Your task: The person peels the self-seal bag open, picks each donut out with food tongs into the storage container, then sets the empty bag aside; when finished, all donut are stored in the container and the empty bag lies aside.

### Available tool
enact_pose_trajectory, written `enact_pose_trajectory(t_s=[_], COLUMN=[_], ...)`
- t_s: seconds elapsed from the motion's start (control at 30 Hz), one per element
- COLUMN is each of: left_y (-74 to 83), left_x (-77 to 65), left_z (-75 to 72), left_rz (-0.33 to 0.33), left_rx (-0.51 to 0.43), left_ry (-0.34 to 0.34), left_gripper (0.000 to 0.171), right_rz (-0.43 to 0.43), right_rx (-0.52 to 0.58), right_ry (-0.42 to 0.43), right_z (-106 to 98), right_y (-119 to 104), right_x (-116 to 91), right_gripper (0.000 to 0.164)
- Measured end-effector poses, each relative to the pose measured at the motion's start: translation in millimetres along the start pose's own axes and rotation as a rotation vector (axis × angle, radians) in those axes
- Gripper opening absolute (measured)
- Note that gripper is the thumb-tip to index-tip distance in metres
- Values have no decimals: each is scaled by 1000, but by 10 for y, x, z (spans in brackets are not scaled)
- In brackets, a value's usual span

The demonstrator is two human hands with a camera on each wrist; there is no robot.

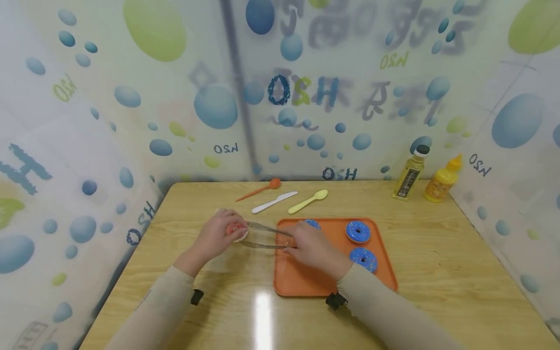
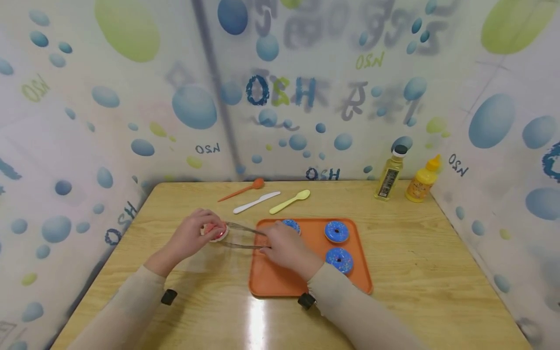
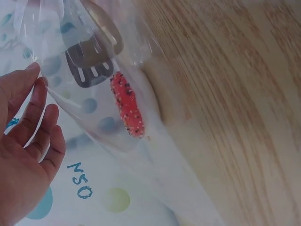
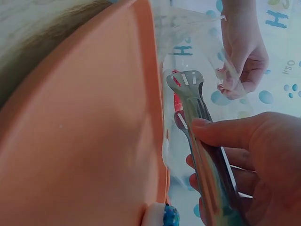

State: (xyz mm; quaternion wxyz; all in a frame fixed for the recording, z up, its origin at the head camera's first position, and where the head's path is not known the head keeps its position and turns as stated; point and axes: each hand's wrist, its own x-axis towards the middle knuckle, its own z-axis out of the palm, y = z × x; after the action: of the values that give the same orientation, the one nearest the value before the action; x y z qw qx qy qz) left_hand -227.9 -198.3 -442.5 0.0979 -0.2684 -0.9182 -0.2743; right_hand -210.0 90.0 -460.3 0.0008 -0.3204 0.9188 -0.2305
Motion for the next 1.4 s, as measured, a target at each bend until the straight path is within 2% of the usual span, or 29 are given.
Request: enact_pose_trajectory(t_s=[0.3, 0.5, 0.8, 1.2, 1.4], left_y=[11, -2, -31, -64, -57], left_x=[28, 27, 18, 14, -18], left_z=[6, 14, -2, 15, 10], left_rz=[31, 21, 37, 0, -22], left_rx=[12, 1, -10, 10, 26], left_ry=[21, 8, 21, -7, -28], left_gripper=[6, 6, 7, 4, 4], right_rz=[54, 48, 34, -33, -47], right_rx=[-48, -7, -17, -37, -34], right_ry=[21, 22, 13, 57, 32], right_z=[63, 92, 149, 88, 19], right_y=[-17, -22, -9, 2, 36], right_x=[112, 154, 197, 83, -73], right_gripper=[50, 51, 45, 41, 50])
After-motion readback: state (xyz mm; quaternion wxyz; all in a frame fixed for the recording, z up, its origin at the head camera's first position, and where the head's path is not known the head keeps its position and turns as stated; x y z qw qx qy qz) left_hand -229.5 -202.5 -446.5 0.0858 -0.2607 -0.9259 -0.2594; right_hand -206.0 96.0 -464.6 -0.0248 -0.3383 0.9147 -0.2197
